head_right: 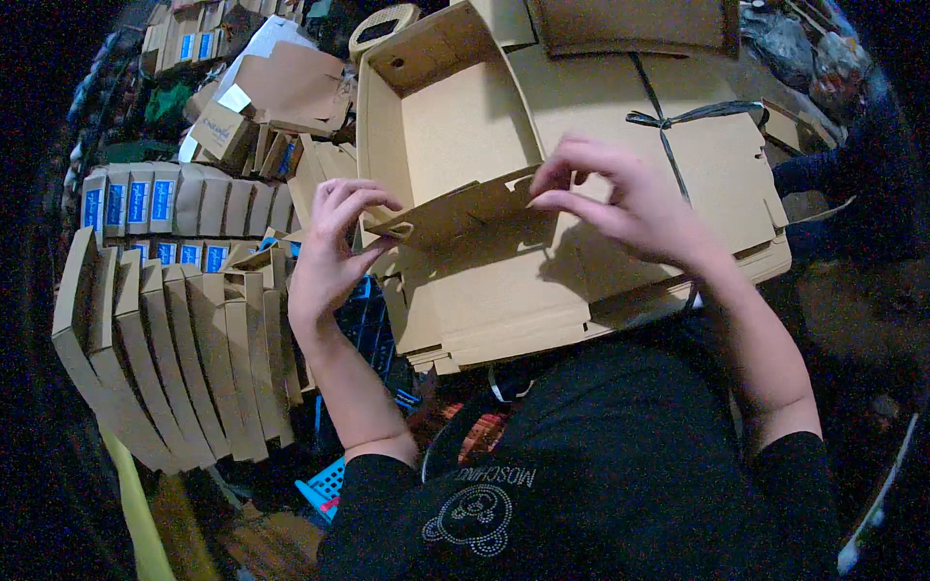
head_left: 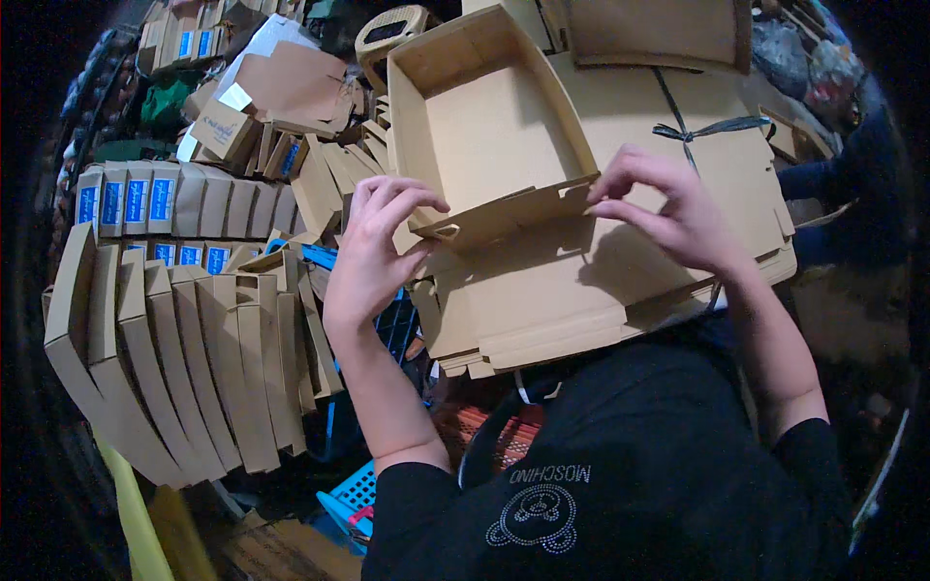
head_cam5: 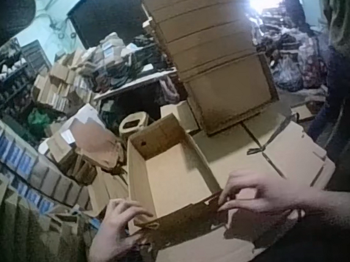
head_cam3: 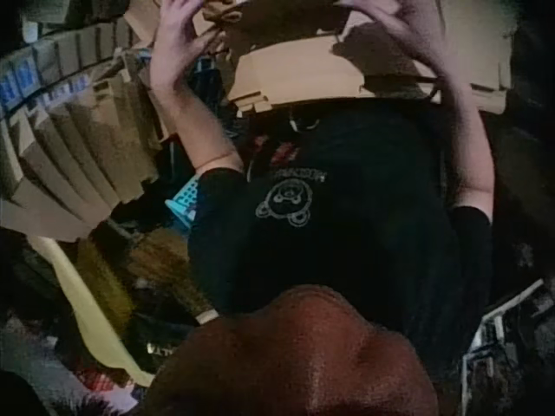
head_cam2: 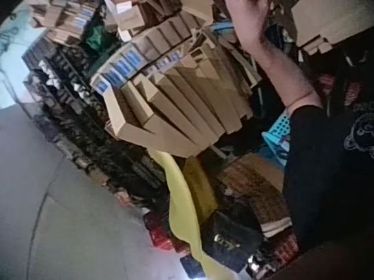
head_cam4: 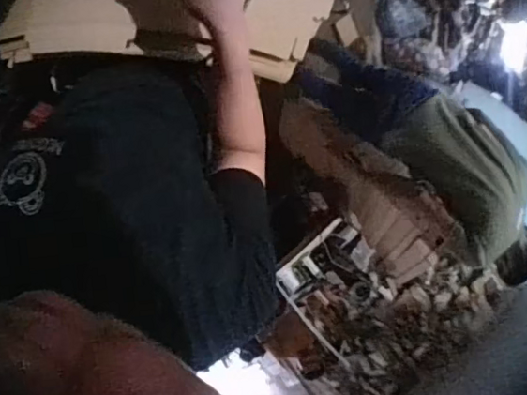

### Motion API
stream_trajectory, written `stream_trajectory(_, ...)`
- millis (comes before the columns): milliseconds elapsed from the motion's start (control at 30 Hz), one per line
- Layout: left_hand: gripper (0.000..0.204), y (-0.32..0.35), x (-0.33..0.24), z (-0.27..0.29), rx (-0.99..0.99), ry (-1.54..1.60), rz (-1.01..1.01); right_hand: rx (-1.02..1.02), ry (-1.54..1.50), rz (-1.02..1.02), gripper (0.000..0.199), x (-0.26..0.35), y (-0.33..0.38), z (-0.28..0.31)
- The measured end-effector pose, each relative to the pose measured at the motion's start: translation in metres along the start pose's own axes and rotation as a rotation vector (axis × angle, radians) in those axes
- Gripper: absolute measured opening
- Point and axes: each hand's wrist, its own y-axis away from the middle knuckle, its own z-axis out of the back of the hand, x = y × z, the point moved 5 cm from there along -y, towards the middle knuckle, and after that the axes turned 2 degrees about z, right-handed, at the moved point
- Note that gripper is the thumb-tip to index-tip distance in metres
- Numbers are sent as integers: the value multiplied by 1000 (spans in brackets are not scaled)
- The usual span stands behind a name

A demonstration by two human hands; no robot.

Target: Assembling cardboard shoe boxes from flat sheets.

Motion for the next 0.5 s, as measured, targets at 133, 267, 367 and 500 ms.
stream_trajectory(133,47,-2,-10,2,-14,32,-40,-82,-451,-72,8,-20,24,46)
stream_trajectory(267,51,-2,-12,3,-46,60,-24,-205,-518,-67,15,-33,38,62)
stream_trajectory(367,50,-1,-7,2,-94,90,-44,-335,42,-25,26,-17,36,46)
stream_trajectory(500,37,0,-9,-2,-63,196,-91,-193,629,378,39,15,18,14)
